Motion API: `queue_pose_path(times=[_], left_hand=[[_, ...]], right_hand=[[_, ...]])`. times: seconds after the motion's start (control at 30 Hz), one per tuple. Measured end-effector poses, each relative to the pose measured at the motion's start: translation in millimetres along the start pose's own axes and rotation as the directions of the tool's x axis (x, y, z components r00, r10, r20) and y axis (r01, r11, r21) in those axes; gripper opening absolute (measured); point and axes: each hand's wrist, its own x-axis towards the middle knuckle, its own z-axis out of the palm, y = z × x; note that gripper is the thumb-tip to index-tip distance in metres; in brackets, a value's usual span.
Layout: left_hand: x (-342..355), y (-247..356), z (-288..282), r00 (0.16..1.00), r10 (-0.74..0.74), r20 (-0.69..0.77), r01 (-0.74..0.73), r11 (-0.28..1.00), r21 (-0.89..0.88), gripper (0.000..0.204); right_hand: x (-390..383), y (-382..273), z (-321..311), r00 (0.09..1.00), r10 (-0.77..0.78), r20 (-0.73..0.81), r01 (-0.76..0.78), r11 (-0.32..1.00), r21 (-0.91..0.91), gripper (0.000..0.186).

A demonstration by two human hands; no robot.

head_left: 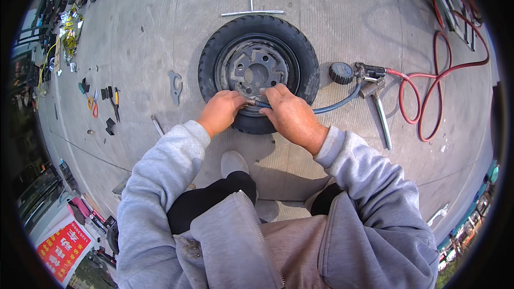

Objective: The person hammers a small tire on the ground, then uses a pneumatic inflator to add air. They retrieve a red tool from a scooter's storage compartment and use it to adjust the tire valve before inflating again. The tire remains on the ground throughout.

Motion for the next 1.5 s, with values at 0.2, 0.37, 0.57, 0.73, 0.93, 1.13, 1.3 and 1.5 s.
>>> queue_pose_path(times=[0.2, 0.37, 0.57, 0.73, 0.93, 1.13, 1.3, 1.5], left_hand=[[-8, -4, 8, 0.978, -0.027, -0.208, 0.022, 0.999, -0.028, 0.014], [-10, -7, 11, 0.976, -0.074, -0.204, 0.058, 0.995, -0.082, 0.012], [-11, -10, 11, 0.98, -0.029, -0.199, 0.016, 0.998, -0.066, 0.012], [-10, -9, 10, 0.981, -0.014, -0.194, 0.006, 0.999, -0.041, 0.01], [-12, -14, 14, 0.983, -0.005, -0.181, -0.006, 0.998, -0.062, 0.011], [-7, 2, 8, 0.989, -0.059, -0.138, 0.055, 0.998, -0.035, 0.019], [-5, 22, 6, 0.997, -0.02, -0.077, 0.034, 0.981, 0.191, 0.029], [2, 11, 13, 0.999, -0.034, 0.035, 0.019, 0.929, 0.371, 0.023]], right_hand=[[8, 29, 64, 0.999, 0.037, 0.012, -0.035, 0.992, -0.121, 0.023], [2, 39, 73, 0.998, 0.035, -0.056, -0.039, 0.997, -0.074, 0.016], [2, 34, 71, 0.998, 0.032, -0.055, -0.036, 0.997, -0.065, 0.016], [6, 38, 74, 0.998, 0.052, -0.023, -0.054, 0.995, -0.086, 0.016], [10, 34, 80, 0.999, 0.032, -0.028, -0.033, 0.999, -0.025, 0.016], [11, 30, 79, 0.993, 0.113, 0.019, -0.112, 0.992, -0.061, 0.016], [8, 38, 87, 0.997, 0.056, -0.046, -0.057, 0.998, -0.027, 0.019], [6, 35, 51, 0.992, -0.126, 0.021, 0.125, 0.991, 0.056, 0.05]])
